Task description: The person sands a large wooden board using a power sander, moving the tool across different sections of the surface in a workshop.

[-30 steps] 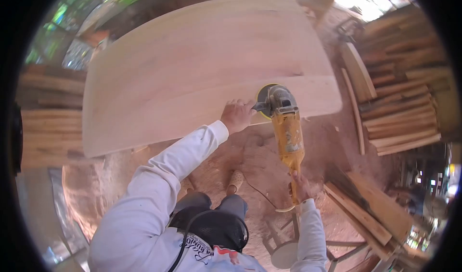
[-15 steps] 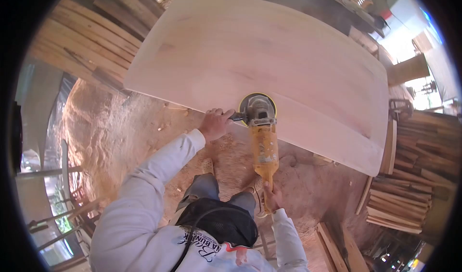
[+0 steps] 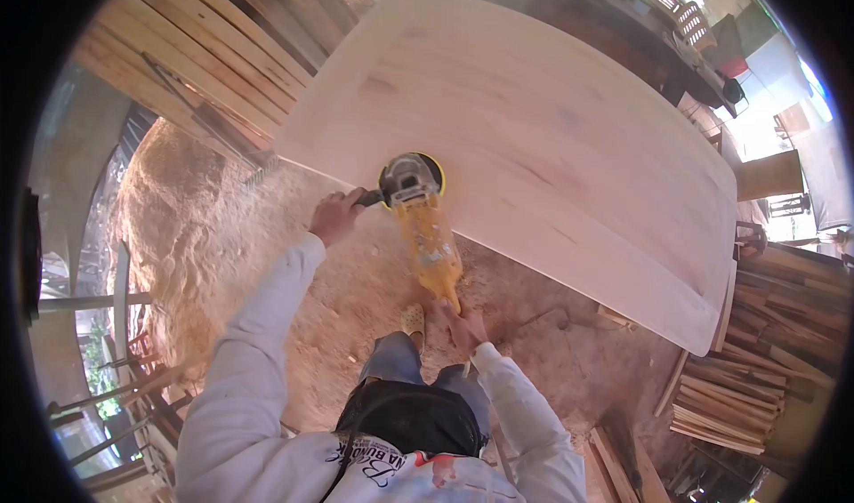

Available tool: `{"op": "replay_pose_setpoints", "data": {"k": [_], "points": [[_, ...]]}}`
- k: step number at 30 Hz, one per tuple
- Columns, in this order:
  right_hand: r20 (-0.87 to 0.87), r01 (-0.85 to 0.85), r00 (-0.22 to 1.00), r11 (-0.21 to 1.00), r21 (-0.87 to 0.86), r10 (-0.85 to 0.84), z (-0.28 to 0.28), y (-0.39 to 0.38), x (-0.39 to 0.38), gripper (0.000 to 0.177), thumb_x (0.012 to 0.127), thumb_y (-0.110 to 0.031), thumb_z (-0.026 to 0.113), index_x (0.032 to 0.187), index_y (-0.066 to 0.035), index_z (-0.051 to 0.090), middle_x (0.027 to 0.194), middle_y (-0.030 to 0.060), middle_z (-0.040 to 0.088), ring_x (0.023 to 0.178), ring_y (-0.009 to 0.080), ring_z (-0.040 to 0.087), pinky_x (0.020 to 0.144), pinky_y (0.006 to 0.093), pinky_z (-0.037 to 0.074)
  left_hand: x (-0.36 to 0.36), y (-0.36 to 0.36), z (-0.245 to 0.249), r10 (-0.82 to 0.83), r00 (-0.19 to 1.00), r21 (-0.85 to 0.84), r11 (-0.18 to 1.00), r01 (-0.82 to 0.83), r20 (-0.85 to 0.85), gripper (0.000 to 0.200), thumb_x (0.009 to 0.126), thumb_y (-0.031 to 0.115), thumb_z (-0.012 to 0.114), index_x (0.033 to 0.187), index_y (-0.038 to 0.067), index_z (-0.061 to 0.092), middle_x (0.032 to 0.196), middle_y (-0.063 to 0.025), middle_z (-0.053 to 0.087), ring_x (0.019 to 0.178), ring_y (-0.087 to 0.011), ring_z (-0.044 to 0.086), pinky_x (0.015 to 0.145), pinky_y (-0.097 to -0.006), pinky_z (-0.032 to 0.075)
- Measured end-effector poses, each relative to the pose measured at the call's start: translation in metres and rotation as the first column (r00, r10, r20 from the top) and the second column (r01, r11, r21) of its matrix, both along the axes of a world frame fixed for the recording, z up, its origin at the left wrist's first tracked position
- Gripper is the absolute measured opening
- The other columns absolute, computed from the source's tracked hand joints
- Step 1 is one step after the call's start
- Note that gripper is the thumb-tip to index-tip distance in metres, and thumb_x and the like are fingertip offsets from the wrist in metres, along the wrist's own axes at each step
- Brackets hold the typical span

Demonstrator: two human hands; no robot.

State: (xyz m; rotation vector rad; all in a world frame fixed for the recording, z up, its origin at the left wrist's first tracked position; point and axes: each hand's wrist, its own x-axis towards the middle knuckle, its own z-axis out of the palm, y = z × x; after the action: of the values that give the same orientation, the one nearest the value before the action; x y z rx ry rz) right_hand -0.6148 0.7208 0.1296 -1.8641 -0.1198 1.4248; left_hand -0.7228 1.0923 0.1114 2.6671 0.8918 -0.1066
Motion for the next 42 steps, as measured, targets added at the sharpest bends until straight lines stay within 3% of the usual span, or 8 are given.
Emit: {"op": "replay_pose_setpoints", "data": {"k": [7,11,16,19,22,25,31,42], "points": [[0.046,-0.186,0.982,0.98,0.064,0.183,-0.013,0.112,-0.013,0.077,0.094,-0.069,0.057,0.134,-0.003,0.061,0.075,0.0092,0.066,0.067,0.0206,0.067,0.062,0.0375,0.052,-0.054,0.098,-0.002,0.106,0.994,0.06,0.993,-0.106,0.0,0.042,0.1,0.036,0.056,0.14,0.024,0.054,0.112,-0.0181,0.069,0.11,-0.0408,0.063,0.097,-0.0541,0.047],[0.113,-0.245,0.966,0.965,0.096,0.234,-0.054,0.157,-0.018,0.06,0.1,-0.058,0.056,0.124,-0.003,0.062,0.065,0.0033,0.056,0.048,0.013,0.055,0.042,0.0327,0.044,-0.077,0.144,-0.014,0.154,0.988,0.089,0.984,-0.154,-0.002,0.042,0.101,0.036,0.055,0.141,0.025,0.054,0.114,-0.0186,0.068,0.111,-0.0411,0.063,0.097,-0.0541,0.047],[0.154,-0.27,0.955,0.958,0.092,0.254,-0.035,0.201,-0.007,0.063,0.099,-0.062,0.055,0.122,-0.004,0.062,0.067,0.0037,0.057,0.047,0.0132,0.055,0.042,0.0332,0.044,-0.08,0.17,-0.004,0.221,0.975,0.087,0.972,-0.218,-0.02,0.039,0.102,0.035,0.053,0.14,0.024,0.054,0.115,-0.0203,0.068,0.112,-0.0415,0.063,0.097,-0.0537,0.048],[0.215,-0.385,0.905,0.922,0.04,0.368,-0.025,0.227,0.003,0.086,0.092,-0.077,0.051,0.128,-0.001,0.065,0.084,0.0165,0.07,0.077,0.0278,0.071,0.074,0.0438,0.054,-0.084,0.192,-0.01,0.252,0.967,0.085,0.964,-0.25,-0.016,0.038,0.103,0.035,0.052,0.14,0.023,0.054,0.116,-0.0212,0.067,0.112,-0.0417,0.063,0.097,-0.0538,0.047],[0.169,-0.37,0.921,0.923,0.107,0.35,-0.023,0.26,0.004,0.085,0.092,-0.076,0.052,0.127,0.001,0.065,0.074,0.0114,0.063,0.065,0.0224,0.066,0.063,0.0412,0.052,-0.092,0.219,-0.01,0.306,0.951,0.028,0.952,-0.306,-0.029,0.039,0.104,0.034,0.05,0.141,0.022,0.052,0.116,-0.0224,0.067,0.113,-0.0425,0.063,0.098,-0.054,0.047],[0.108,-0.335,0.941,0.933,0.134,0.322,-0.014,0.287,0.006,0.071,0.097,-0.067,0.054,0.125,-0.002,0.062,0.065,0.0021,0.052,0.047,0.0121,0.051,0.041,0.0321,0.042,-0.096,0.24,-0.011,0.34,0.94,0.019,0.94,-0.34,-0.019,0.04,0.105,0.035,0.049,0.142,0.021,0.051,0.116,-0.0237,0.067,0.113,-0.0432,0.063,0.099,-0.0541,0.046],[0.085,-0.366,0.93,0.92,0.137,0.357,-0.009,0.322,0.014,0.081,0.095,-0.069,0.054,0.127,0.005,0.065,0.069,0.0065,0.055,0.053,0.0154,0.054,0.049,0.0354,0.045,-0.106,0.273,-0.017,0.334,0.942,0.074,0.939,-0.335,0.022,0.039,0.105,0.035,0.048,0.14,0.018,0.051,0.115,-0.0233,0.067,0.112,-0.0436,0.063,0.096,-0.0549,0.047],[0.082,-0.455,0.89,0.882,0.121,0.448,-0.007,0.355,0.02,0.083,0.093,-0.07,0.056,0.132,0.003,0.063,0.07,0.0052,0.056,0.054,0.0153,0.054,0.048,0.0363,0.045,-0.135,0.282,-0.012,0.409,0.912,0.041,0.911,-0.41,0.024,0.037,0.104,0.034,0.049,0.137,0.017,0.054,0.116,-0.0239,0.068,0.112,-0.044,0.064,0.096,-0.0547,0.047]]}}
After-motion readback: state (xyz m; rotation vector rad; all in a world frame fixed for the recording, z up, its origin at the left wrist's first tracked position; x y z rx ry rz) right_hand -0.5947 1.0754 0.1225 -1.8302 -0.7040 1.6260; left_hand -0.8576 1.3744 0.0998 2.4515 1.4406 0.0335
